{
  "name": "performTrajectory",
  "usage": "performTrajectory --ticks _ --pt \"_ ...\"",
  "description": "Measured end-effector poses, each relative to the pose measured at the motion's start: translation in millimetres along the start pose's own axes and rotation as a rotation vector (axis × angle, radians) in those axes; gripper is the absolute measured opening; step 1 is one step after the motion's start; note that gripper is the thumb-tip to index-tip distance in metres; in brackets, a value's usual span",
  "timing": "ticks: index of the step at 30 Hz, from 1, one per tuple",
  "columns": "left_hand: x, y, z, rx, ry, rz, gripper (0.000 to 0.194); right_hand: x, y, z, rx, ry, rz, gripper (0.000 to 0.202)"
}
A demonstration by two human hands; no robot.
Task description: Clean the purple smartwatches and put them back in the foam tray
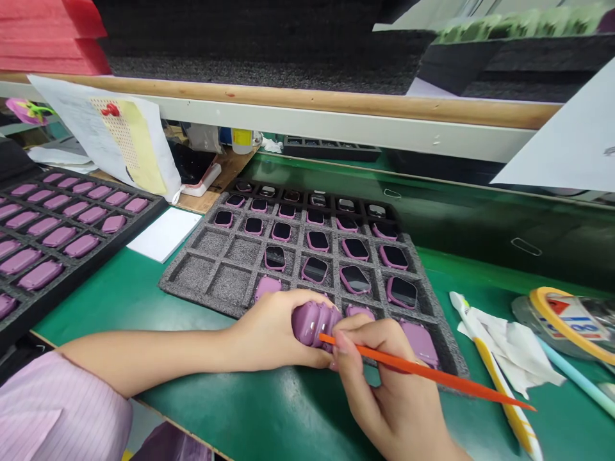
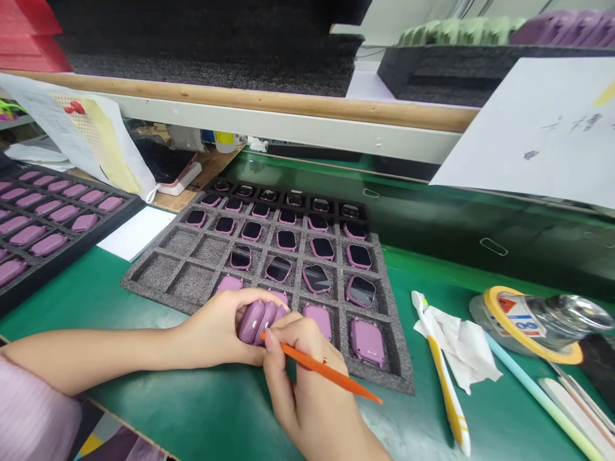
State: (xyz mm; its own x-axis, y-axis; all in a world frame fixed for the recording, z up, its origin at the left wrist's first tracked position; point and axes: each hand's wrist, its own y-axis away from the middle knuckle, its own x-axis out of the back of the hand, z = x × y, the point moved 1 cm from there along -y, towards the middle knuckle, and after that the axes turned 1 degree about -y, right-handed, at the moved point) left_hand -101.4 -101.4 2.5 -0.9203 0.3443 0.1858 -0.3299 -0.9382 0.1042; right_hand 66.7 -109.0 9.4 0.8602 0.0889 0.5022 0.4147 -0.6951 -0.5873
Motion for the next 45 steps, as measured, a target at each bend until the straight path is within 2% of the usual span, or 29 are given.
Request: performTrajectory --ticks 14,32,37,45 --pt "-2.3 0.2 -1.6 -0.014 -0.008 0.029 0.052 -5.6 0.3 -5.2 0.054 0.075 0.074 0.018" --pt "-2.1 2.0 -4.3 -0.023 -0.010 0.026 0.055 -6.1 2.9 -1.4 0.060 0.016 0.060 0.018" --pt "-2.5 1.9 -5.9 -0.003 -0.001 0.046 0.063 -5.1 -0.7 0.6 0.024 -0.009 0.077 0.017" --pt "-2.2 2.6 0.2 0.006 -0.046 0.068 0.061 -7.5 -1.4 4.1 0.039 0.021 0.086 0.016"
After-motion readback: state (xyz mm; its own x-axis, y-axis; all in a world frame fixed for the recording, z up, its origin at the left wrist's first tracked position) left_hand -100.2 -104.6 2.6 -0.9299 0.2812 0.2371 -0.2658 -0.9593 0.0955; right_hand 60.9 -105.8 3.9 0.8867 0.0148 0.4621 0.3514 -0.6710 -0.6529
